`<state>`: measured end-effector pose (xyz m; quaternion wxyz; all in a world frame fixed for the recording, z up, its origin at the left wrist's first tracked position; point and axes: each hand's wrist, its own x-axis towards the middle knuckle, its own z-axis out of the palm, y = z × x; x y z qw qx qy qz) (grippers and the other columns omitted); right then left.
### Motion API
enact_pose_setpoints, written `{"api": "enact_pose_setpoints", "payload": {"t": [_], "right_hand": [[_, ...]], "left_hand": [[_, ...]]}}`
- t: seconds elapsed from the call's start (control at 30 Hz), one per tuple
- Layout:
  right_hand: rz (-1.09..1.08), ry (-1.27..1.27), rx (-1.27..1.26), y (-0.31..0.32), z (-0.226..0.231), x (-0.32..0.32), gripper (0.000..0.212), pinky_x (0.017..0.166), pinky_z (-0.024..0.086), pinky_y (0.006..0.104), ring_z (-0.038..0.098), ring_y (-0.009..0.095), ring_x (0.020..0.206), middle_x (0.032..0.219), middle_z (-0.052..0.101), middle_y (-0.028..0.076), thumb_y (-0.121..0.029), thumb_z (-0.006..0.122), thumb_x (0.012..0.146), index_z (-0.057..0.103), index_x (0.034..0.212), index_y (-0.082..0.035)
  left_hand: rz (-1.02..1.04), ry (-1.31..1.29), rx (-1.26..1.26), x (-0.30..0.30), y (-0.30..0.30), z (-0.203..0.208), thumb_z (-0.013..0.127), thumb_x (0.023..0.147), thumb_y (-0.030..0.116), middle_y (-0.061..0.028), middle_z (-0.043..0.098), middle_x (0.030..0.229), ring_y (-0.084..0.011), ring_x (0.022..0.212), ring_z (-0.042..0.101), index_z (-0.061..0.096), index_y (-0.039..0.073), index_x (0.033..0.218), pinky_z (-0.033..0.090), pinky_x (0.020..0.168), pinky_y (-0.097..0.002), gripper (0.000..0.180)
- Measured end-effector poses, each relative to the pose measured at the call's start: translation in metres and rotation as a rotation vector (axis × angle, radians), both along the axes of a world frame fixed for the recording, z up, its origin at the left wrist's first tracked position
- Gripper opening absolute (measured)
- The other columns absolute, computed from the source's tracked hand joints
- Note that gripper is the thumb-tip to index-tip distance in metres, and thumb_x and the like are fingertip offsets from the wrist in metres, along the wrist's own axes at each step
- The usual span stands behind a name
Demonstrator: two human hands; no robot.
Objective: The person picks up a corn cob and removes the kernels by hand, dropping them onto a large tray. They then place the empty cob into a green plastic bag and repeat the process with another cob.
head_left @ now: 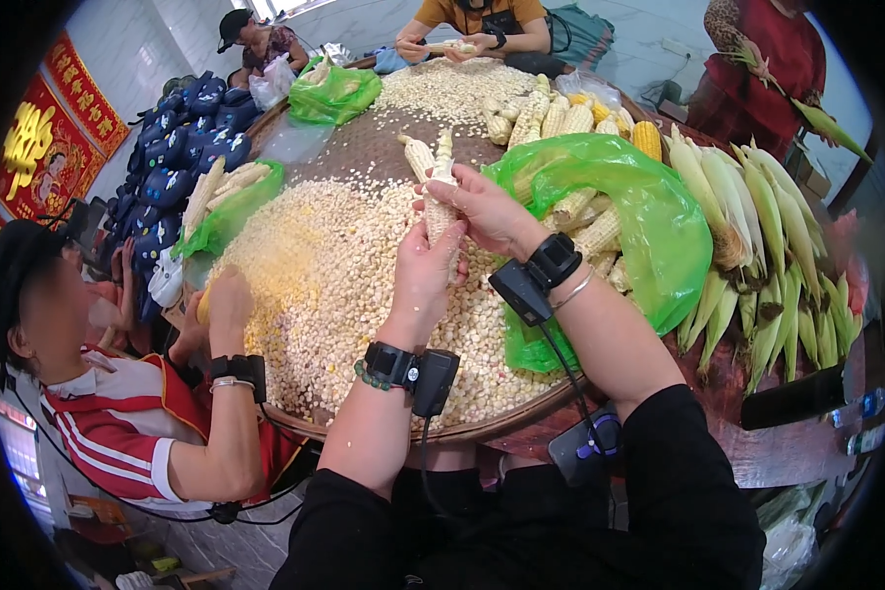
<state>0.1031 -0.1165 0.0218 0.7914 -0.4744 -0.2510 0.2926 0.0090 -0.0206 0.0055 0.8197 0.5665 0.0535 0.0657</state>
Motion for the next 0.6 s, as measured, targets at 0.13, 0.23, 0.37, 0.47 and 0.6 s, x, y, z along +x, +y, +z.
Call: {"api": "enact_pose_setpoints", "payload": {"t": [0.13,0.23,0.37,0.47,0.6], "right_hand": [[0.024,-0.033,0.000,-0.0012,-0.0022,0.0037,0.033,0.080,0.049,0.0274,0.059,0.016,0.098,0.109,0.059,0.010,-0.016,0.057,0.091,0.044,0.119,-0.004],[0.036,-0.075,0.010,-0.0002,-0.0048,0.0046,0.035,0.082,0.049,0.0282,0.057,0.016,0.102,0.112,0.058,0.011,-0.014,0.057,0.091,0.043,0.121,-0.004],[0.077,-0.063,0.038,-0.0047,-0.0058,0.0073,0.037,0.084,0.048,0.0299,0.055,0.017,0.105,0.115,0.056,0.011,-0.011,0.057,0.090,0.041,0.123,-0.004],[0.116,-0.008,0.029,-0.0042,-0.0032,0.0055,0.037,0.084,0.048,0.0311,0.055,0.017,0.105,0.115,0.056,0.011,-0.011,0.055,0.090,0.041,0.124,-0.004],[0.107,0.078,0.067,-0.0031,0.0003,0.0052,0.033,0.081,0.048,0.0305,0.057,0.016,0.098,0.111,0.058,0.009,-0.016,0.053,0.092,0.043,0.122,-0.005]], "left_hand": [[-0.010,0.009,-0.017,0.0002,0.0007,-0.0010,0.059,0.090,0.016,-0.0002,0.054,0.076,-0.0094,0.054,0.050,0.052,0.008,0.096,0.036,0.043,-0.0226,0.012],[-0.018,0.005,-0.039,-0.0012,0.0015,0.0000,0.058,0.090,0.016,-0.0003,0.054,0.076,-0.0094,0.055,0.051,0.052,0.009,0.097,0.036,0.043,-0.0226,0.011],[-0.025,0.006,-0.082,0.0008,0.0013,0.0001,0.058,0.090,0.016,-0.0005,0.054,0.076,-0.0104,0.055,0.050,0.052,0.009,0.099,0.036,0.044,-0.0235,0.013],[-0.026,-0.001,-0.111,0.0003,0.0028,0.0008,0.058,0.090,0.017,-0.0006,0.054,0.075,-0.0112,0.055,0.050,0.052,0.009,0.099,0.036,0.044,-0.0243,0.014],[-0.016,0.016,-0.112,0.0004,0.0017,0.0025,0.059,0.089,0.018,-0.0008,0.054,0.075,-0.0114,0.055,0.050,0.053,0.009,0.099,0.036,0.044,-0.0247,0.014]]}}
